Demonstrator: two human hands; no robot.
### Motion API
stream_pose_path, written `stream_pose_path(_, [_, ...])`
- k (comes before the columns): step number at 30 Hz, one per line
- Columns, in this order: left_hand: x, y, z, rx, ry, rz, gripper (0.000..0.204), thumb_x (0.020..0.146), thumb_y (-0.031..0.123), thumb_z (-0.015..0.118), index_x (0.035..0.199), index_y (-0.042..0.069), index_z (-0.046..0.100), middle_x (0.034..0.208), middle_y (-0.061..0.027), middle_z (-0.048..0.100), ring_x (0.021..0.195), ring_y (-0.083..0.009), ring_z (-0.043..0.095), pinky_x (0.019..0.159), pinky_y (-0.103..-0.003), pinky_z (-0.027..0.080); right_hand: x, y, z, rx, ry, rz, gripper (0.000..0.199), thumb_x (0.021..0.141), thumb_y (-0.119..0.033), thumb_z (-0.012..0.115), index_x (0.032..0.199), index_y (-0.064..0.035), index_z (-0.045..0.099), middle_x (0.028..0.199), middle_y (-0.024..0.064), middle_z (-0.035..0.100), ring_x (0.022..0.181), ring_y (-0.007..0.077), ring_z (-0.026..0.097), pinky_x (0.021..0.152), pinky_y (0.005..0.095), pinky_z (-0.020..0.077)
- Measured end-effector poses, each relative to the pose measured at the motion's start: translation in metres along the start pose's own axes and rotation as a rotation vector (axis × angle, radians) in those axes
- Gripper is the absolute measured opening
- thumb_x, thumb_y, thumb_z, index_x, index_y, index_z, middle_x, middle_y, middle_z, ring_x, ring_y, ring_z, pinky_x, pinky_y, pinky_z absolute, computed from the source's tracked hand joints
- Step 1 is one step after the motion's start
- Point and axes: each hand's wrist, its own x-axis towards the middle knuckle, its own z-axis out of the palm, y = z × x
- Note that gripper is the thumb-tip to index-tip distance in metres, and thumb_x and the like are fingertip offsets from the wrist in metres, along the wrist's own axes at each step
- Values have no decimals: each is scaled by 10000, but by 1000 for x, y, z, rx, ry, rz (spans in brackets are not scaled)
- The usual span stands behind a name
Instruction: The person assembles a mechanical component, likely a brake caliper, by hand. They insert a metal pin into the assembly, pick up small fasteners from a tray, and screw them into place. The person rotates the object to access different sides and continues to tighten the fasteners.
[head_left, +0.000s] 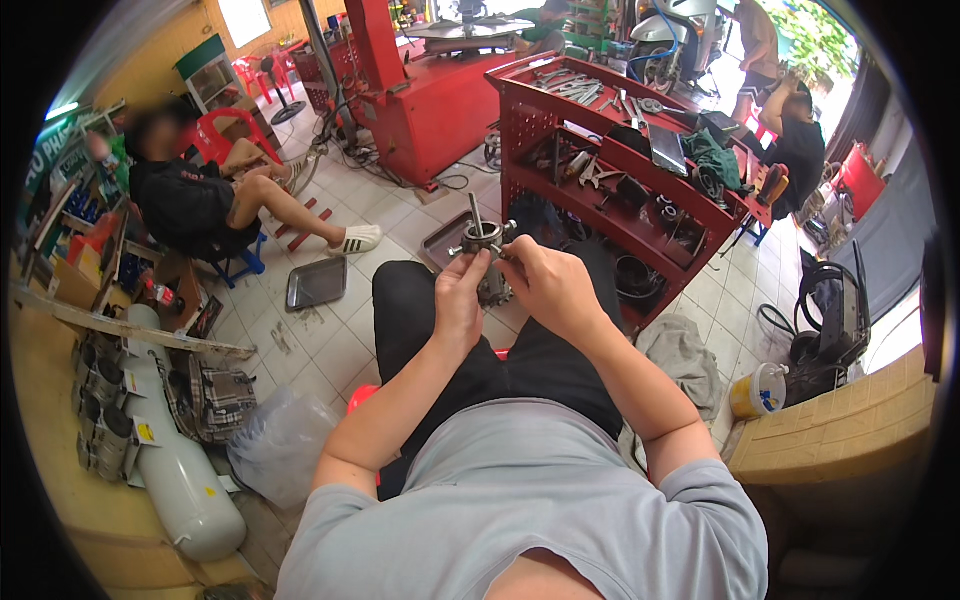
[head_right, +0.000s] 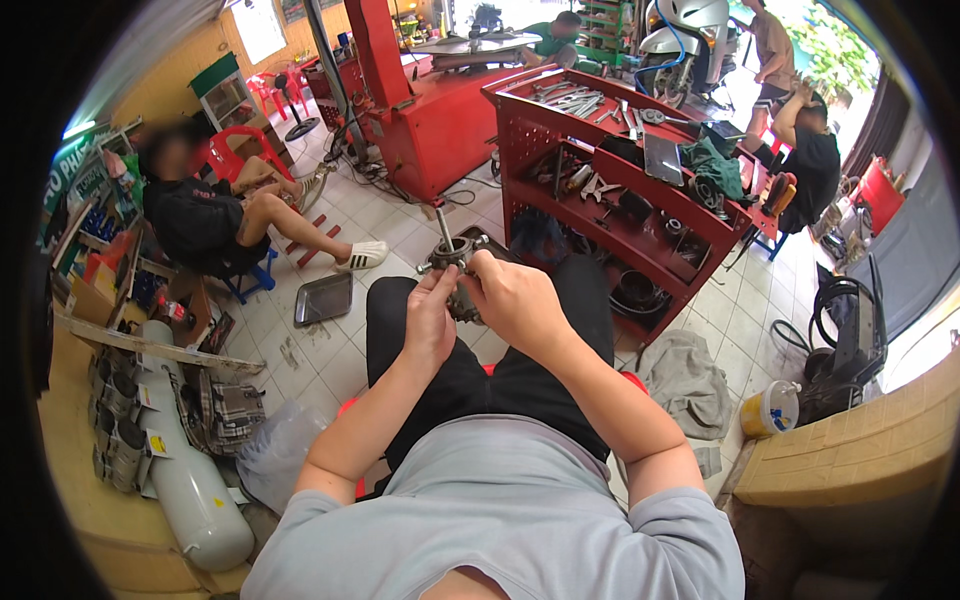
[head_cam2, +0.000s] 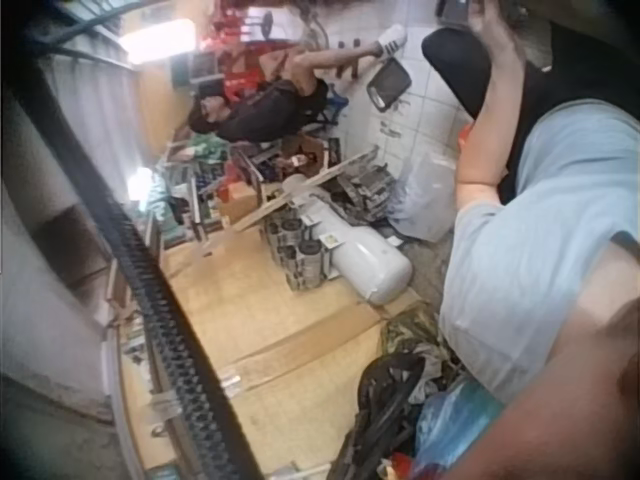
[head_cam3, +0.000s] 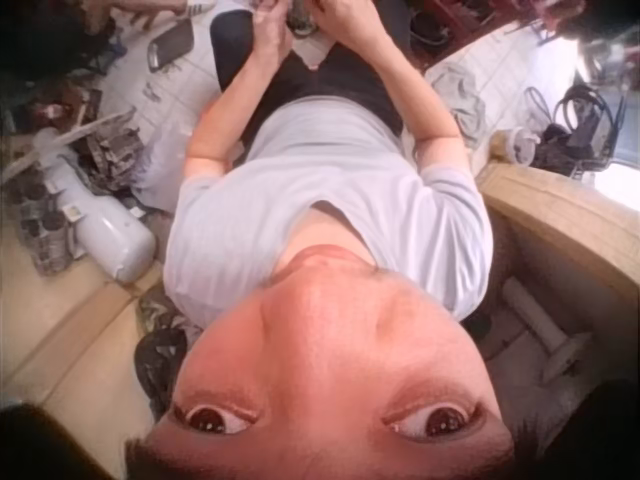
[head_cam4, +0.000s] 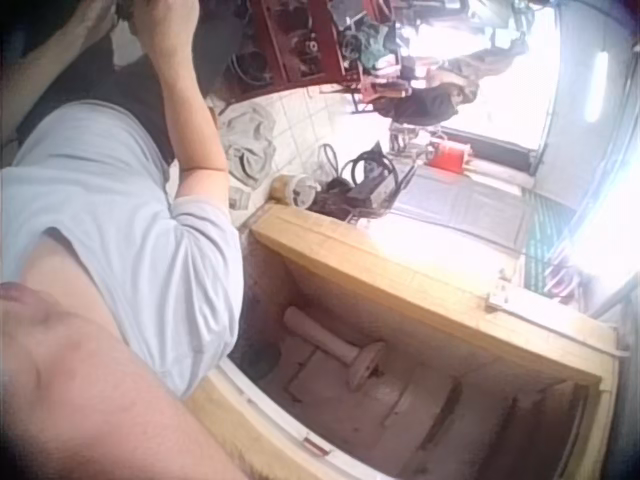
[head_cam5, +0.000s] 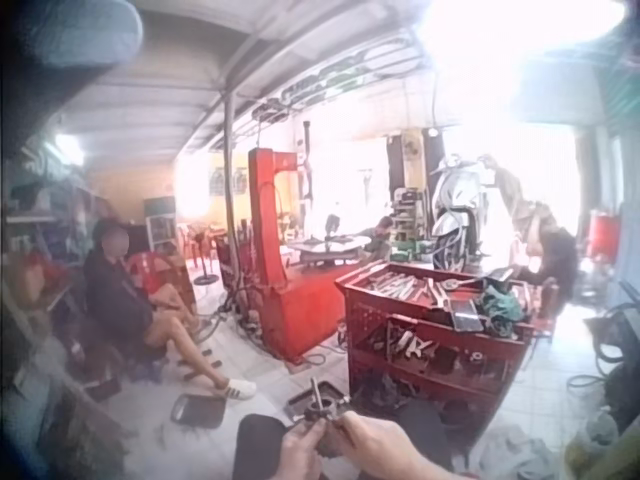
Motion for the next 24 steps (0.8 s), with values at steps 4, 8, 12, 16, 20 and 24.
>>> stream_pose_path(4, [0, -3, 2, 40, -4, 46, 107, 915, 123, 607, 964, 54, 671, 904, 5, 662, 805, -42, 570, 736, -209, 429, 1, -6, -1, -206, 59, -3, 257, 846, -268, 649, 747, -72, 515, 571, 71, 571, 510, 277, 583, 458, 360, 431])
stream_pose_path(8, [0, -4, -1, 48, -8, 53, 103, 912, 119, 613, 963, 53, 672, 905, 6, 659, 832, -44, 561, 771, -214, 415, 1, -6, -1, -326, 71, -6, 291, 854, -298, 629, 702, -84, 503, 546, 66, 546, 465, 262, 552, 430, 351, 408])
stream_pose_path(12, [-2, 0, 3, 56, -18, 90, 96, 906, 122, 623, 955, 55, 672, 891, 9, 655, 808, -39, 560, 737, -203, 418, 2, -9, -4, -311, 106, -66, 298, 841, -292, 631, 667, -93, 493, 504, 60, 522, 425, 242, 538, 413, 342, 403])
stream_pose_path(16, [-2, 3, 4, 71, -16, 81, 78, 908, 109, 612, 937, 58, 663, 882, 4, 656, 799, -49, 571, 733, -209, 432, 3, -13, -12, -274, 25, -58, 269, 822, -284, 638, 702, -78, 513, 555, 78, 543, 489, 279, 561, 466, 385, 419])
stream_pose_path(20, [-2, -1, 5, 132, 0, 116, 68, 910, 106, 608, 929, 63, 658, 869, 7, 653, 786, -55, 574, 732, -209, 437, 0, -8, -10, -318, -44, -23, 254, 815, -269, 622, 691, -74, 517, 549, 76, 547, 486, 272, 567, 454, 379, 418])
stream_pose_path(24, [-1, -2, -1, 124, -52, 133, 74, 910, 117, 613, 933, 66, 661, 879, 6, 652, 792, -57, 569, 739, -208, 430, 2, -17, -12, -273, 31, -21, 290, 828, -253, 598, 622, -75, 496, 510, 78, 534, 446, 256, 559, 419, 368, 406])
